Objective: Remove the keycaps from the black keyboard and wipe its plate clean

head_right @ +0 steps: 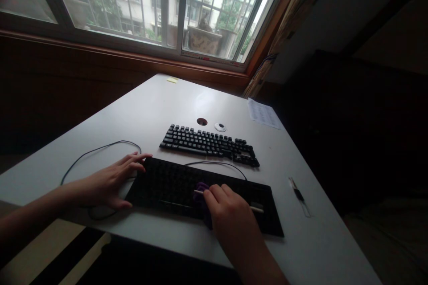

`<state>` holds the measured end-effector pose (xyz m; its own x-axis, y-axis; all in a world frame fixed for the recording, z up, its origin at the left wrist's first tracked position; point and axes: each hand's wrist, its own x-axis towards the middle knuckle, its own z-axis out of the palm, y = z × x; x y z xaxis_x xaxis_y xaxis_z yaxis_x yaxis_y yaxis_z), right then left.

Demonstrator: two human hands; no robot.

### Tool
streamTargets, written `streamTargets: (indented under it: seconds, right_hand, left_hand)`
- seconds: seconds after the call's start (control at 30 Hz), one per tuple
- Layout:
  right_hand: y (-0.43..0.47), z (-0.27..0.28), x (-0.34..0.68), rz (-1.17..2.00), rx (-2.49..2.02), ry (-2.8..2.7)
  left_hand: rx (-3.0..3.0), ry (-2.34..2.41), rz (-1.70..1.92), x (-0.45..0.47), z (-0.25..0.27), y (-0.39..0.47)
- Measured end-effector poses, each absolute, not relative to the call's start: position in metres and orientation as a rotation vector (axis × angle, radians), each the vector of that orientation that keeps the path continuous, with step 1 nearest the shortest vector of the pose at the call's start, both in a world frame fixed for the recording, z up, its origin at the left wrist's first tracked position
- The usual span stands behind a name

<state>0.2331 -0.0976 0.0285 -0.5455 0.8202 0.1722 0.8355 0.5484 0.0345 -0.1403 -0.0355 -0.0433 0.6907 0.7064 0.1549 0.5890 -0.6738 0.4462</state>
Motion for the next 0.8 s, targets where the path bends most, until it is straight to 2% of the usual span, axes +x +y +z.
streamTargets:
  seconds: [0.27,0.47,0.6,0.8]
  right_hand:
    - [-0.101,0.041,0.237,-0.411,-1.207,-2.568]
    - [-0.104,0.059,0.25,-0.413,-1.144,-2.587]
    - [-0.108,0.053,0.251,-0.358,-1.209,-2.724]
    - [-0.106,0.035,0.237,-0.534,-1.254,-2.715]
  left_hand:
    - [2.546,0.999,0.46,-0.141,-0.046,-0.034]
    - [2.537,0.995,0.469,-0.14,-0.042,-0.035]
    - [2.528,0.99,0.481,-0.139,-0.041,-0.035]
    - [2.519,0.985,0.493,-0.141,-0.043,-0.035]
